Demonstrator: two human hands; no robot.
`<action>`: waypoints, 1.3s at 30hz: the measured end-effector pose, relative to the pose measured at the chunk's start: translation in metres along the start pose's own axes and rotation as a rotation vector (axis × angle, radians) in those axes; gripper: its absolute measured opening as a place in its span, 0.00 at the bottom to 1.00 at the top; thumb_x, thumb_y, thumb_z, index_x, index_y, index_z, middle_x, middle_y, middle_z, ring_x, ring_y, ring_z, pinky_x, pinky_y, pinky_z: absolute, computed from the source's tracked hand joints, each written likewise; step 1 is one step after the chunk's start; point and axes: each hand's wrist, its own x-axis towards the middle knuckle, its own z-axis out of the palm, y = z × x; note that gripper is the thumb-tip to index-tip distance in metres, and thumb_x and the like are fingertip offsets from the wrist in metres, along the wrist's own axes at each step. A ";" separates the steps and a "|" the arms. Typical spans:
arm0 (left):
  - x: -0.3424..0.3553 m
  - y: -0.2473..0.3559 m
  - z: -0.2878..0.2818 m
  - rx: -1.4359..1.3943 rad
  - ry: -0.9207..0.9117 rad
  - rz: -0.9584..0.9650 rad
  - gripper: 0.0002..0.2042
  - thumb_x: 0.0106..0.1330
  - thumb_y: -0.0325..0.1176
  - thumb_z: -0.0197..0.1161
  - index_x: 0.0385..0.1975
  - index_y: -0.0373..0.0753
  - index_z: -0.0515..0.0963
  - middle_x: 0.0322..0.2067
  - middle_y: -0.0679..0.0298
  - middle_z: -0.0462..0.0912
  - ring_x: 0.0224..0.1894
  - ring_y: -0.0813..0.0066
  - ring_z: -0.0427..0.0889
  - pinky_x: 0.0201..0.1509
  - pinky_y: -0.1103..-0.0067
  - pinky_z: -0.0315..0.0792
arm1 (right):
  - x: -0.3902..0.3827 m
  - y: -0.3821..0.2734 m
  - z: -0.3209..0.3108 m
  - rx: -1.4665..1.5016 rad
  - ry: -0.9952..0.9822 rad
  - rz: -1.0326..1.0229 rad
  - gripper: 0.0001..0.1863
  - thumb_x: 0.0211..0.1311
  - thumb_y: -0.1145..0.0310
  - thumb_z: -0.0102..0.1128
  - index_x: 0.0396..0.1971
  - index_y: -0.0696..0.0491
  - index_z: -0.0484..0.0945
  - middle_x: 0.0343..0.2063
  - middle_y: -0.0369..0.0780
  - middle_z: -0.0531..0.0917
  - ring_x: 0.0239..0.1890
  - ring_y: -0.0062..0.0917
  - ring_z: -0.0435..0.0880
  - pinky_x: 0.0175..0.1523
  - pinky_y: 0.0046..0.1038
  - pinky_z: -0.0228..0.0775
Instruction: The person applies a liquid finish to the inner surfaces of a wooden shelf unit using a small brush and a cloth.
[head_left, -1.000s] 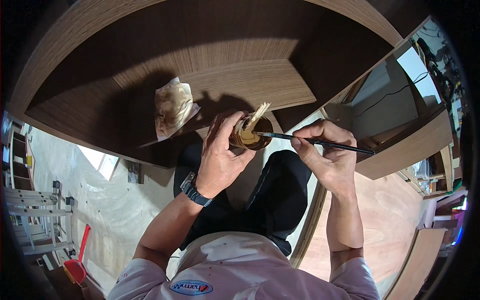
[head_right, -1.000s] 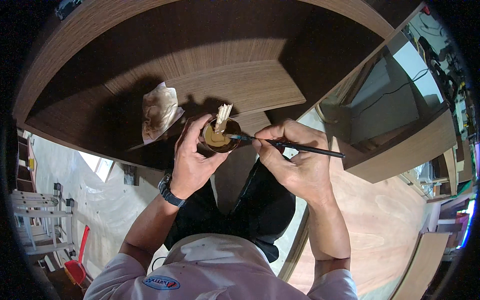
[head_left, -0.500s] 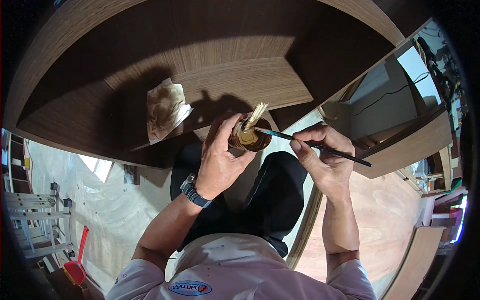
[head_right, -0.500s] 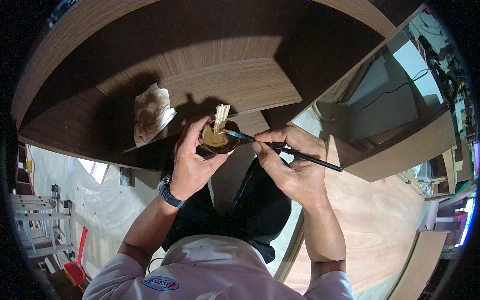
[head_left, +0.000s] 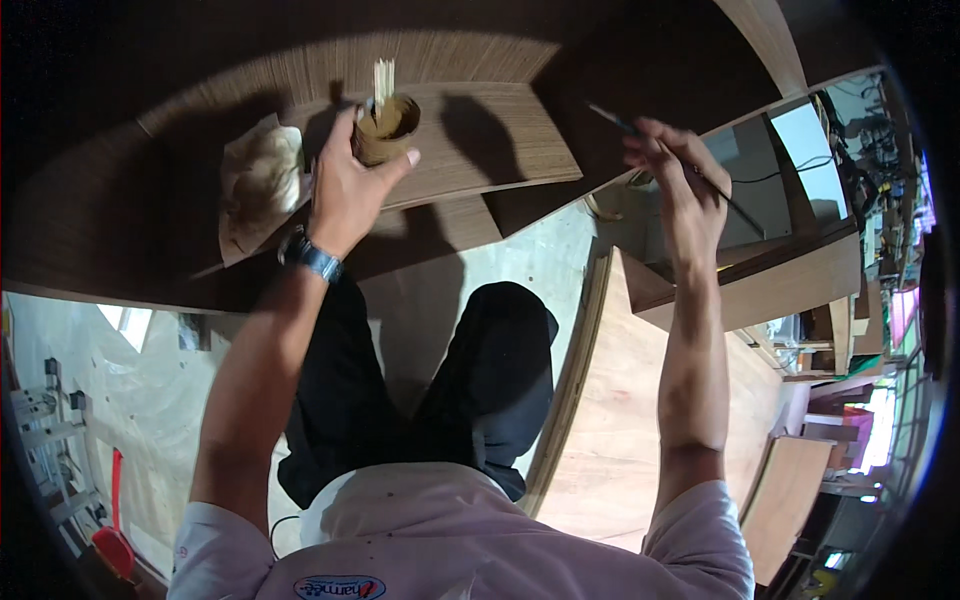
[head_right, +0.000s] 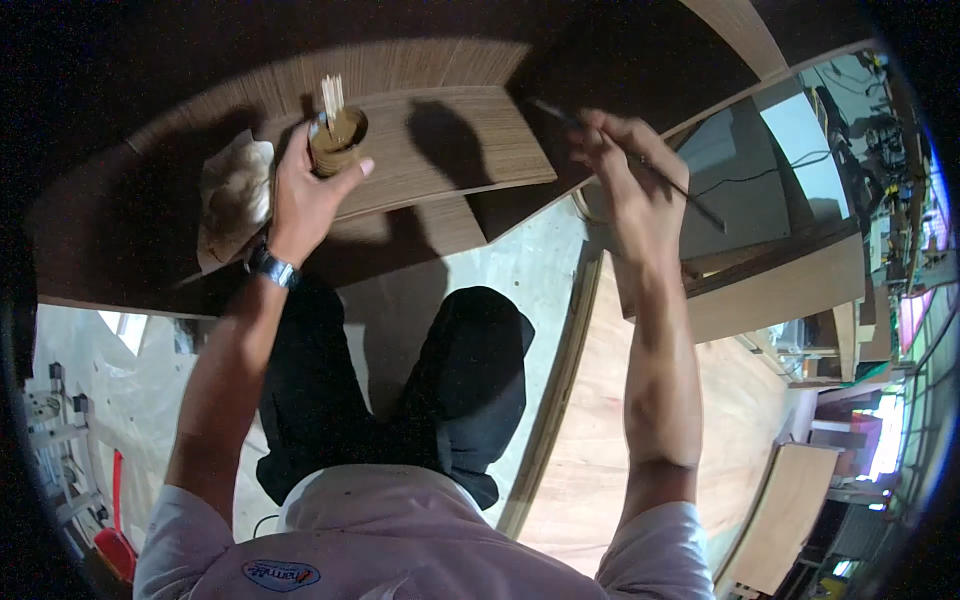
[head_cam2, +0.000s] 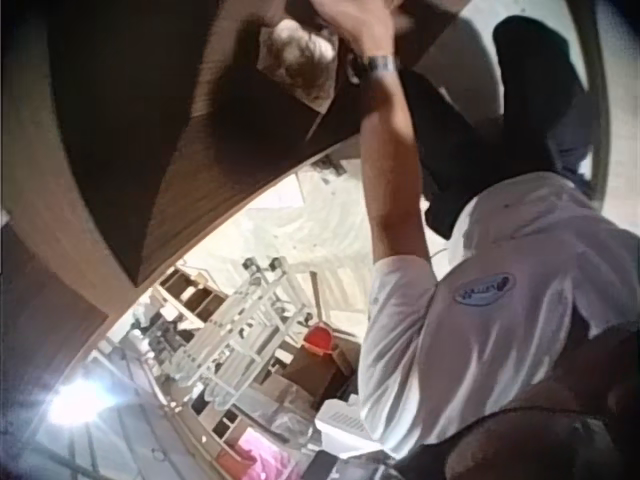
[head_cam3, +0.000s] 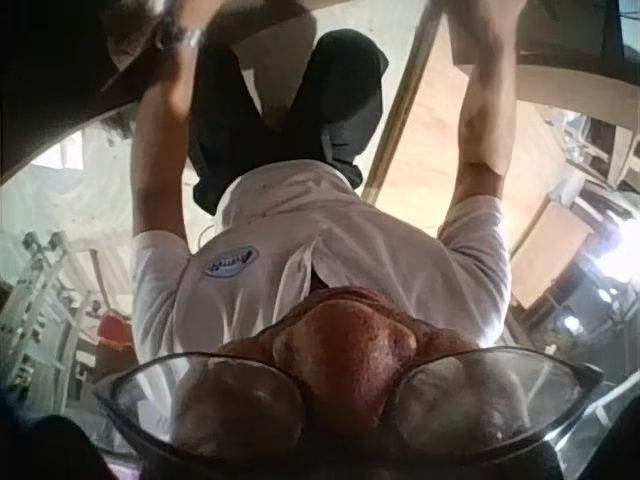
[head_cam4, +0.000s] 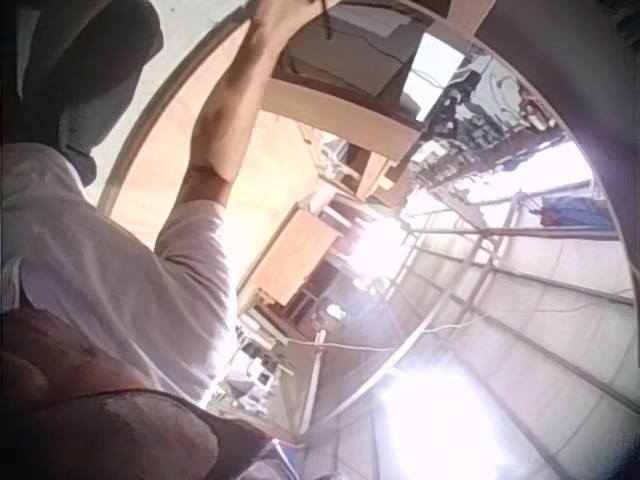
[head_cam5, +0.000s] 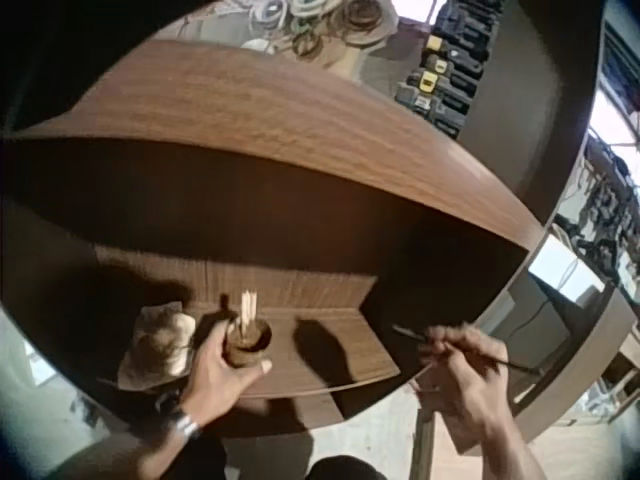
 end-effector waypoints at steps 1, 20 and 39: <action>0.010 -0.008 0.001 0.043 0.010 -0.014 0.31 0.59 0.31 0.77 0.60 0.31 0.70 0.54 0.54 0.82 0.56 0.68 0.81 0.63 0.72 0.73 | 0.023 0.019 -0.010 -0.112 -0.063 -0.058 0.13 0.69 0.72 0.57 0.47 0.63 0.83 0.40 0.43 0.88 0.42 0.24 0.85 0.50 0.25 0.77; 0.025 -0.060 0.012 -0.020 0.111 -0.068 0.30 0.60 0.31 0.76 0.59 0.32 0.70 0.53 0.57 0.82 0.56 0.72 0.80 0.63 0.74 0.72 | 0.223 0.158 0.039 -0.880 -0.580 -0.464 0.12 0.62 0.64 0.66 0.43 0.50 0.88 0.35 0.44 0.90 0.35 0.34 0.89 0.43 0.34 0.81; 0.029 -0.062 0.024 -0.034 0.133 0.036 0.29 0.61 0.27 0.75 0.60 0.32 0.68 0.52 0.58 0.82 0.55 0.73 0.80 0.63 0.74 0.72 | 0.227 0.172 0.031 -1.365 -0.468 -1.063 0.06 0.57 0.69 0.65 0.30 0.55 0.84 0.23 0.39 0.85 0.26 0.26 0.86 0.33 0.27 0.80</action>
